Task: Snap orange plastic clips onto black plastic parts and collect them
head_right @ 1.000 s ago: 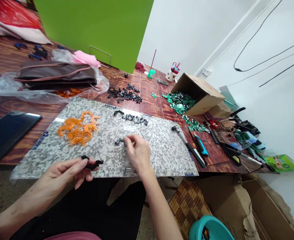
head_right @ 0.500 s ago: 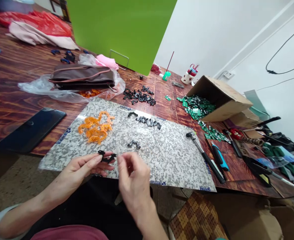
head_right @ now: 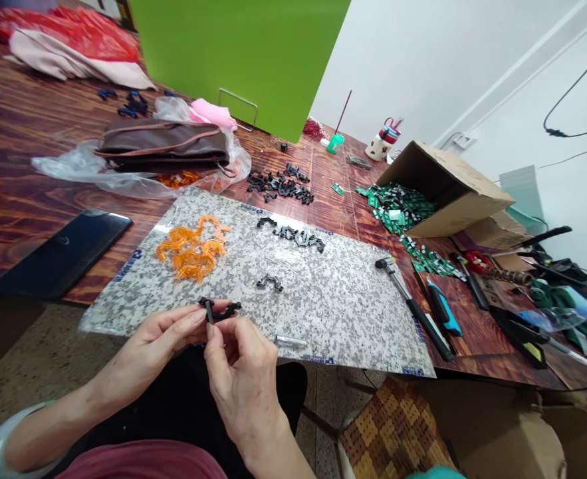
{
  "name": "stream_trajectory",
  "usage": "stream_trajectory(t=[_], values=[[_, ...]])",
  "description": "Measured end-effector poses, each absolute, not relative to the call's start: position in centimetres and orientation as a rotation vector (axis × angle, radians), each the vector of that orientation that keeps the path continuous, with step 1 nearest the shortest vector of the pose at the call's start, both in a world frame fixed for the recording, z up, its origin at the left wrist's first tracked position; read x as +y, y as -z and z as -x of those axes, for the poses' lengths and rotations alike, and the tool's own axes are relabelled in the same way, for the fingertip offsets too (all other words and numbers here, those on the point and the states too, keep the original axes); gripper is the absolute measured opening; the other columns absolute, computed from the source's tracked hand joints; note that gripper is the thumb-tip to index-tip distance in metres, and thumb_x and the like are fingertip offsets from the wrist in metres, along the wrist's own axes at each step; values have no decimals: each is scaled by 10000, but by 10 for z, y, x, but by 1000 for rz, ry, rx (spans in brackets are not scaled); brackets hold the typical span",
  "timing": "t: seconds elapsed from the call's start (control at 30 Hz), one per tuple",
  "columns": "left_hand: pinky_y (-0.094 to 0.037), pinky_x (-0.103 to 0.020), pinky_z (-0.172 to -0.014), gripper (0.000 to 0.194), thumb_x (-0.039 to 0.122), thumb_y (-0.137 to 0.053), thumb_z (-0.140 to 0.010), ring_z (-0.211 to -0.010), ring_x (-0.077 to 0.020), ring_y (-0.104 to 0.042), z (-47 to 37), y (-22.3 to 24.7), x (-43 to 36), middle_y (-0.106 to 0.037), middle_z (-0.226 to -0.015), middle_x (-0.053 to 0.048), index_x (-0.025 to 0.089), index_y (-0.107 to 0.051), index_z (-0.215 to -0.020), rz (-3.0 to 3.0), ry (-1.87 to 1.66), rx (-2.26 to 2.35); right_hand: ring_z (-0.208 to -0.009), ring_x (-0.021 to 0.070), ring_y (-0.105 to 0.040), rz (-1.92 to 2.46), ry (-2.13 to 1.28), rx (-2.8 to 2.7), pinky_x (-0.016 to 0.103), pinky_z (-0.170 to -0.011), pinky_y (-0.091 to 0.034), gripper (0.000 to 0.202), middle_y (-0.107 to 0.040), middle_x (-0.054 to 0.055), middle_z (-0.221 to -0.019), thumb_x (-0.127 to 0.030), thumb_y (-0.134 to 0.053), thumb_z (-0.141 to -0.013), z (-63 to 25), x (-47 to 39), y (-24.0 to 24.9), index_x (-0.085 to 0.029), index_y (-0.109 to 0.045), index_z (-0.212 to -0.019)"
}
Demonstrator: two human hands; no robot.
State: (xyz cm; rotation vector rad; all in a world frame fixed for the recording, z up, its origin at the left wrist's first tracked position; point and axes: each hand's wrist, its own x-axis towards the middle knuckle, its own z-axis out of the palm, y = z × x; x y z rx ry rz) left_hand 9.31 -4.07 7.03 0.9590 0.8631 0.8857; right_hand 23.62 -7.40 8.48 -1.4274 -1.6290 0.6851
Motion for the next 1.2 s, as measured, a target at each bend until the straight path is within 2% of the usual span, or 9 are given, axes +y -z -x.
stream_trajectory(t=[0.2,0.33,0.43,0.67,0.9,1.07,1.2], values=[[-549,-298,-854,331,482,-699,-828,-743,-179,-675,-95,-74,-40,-723,-726,-4,165,-747,-747,-980,-921,907,-550,122,-619,1420,-658,-1643,216,-547,-492,162,-687,27,-688,-227,-541,-917,-234,-74,-85,-179,-649,-806],[-545,-327,-865,341,498,-706,-803,-821,-224,-699,-95,-73,-39,-757,-778,-25,168,-778,-851,-986,-911,977,-525,106,-598,1406,-619,-1630,198,-523,-480,161,-671,19,-664,-217,-548,-912,-232,-73,-84,-168,-648,-796],[-536,-313,-854,341,477,-683,-824,-833,-222,-697,-94,-72,-39,-771,-807,-34,168,-791,-920,-1029,-919,1022,-516,104,-583,1418,-610,-1631,200,-510,-470,162,-653,16,-656,-217,-540,-914,-229,-74,-83,-171,-637,-793],[-540,-265,-728,316,446,-659,-843,-769,-209,-680,-92,-76,-36,-765,-801,-42,162,-794,-870,-1155,-991,1081,-569,115,-617,1420,-684,-1593,201,-501,-497,62,-666,14,-749,-237,-579,-910,-226,-77,-82,-204,-595,-959],[-516,-229,-635,290,352,-560,-908,-657,-174,-665,-90,-80,-36,-724,-681,-24,165,-756,-804,-1429,-982,1083,-592,111,-664,1423,-763,-1534,183,-538,-523,52,-696,-4,-733,-166,-593,-889,-238,-71,-94,-216,-602,-897],[-476,-220,-592,329,328,-494,-942,-626,-163,-661,-84,-75,-37,-702,-665,-28,161,-693,-740,-1636,-890,1074,-565,120,-661,1455,-941,-1475,183,-512,-500,36,-682,-14,-681,-199,-606,-873,-243,-70,-97,-218,-578,-888],[-413,-226,-552,358,322,-455,-958,-561,-138,-595,-81,-72,-38,-641,-601,-11,169,-652,-701,-1807,-816,1091,-523,124,-636,1497,-1021,-1481,185,-467,-449,65,-675,-17,-657,-216,-615,-854,-247,-69,-98,-219,-562,-892]])
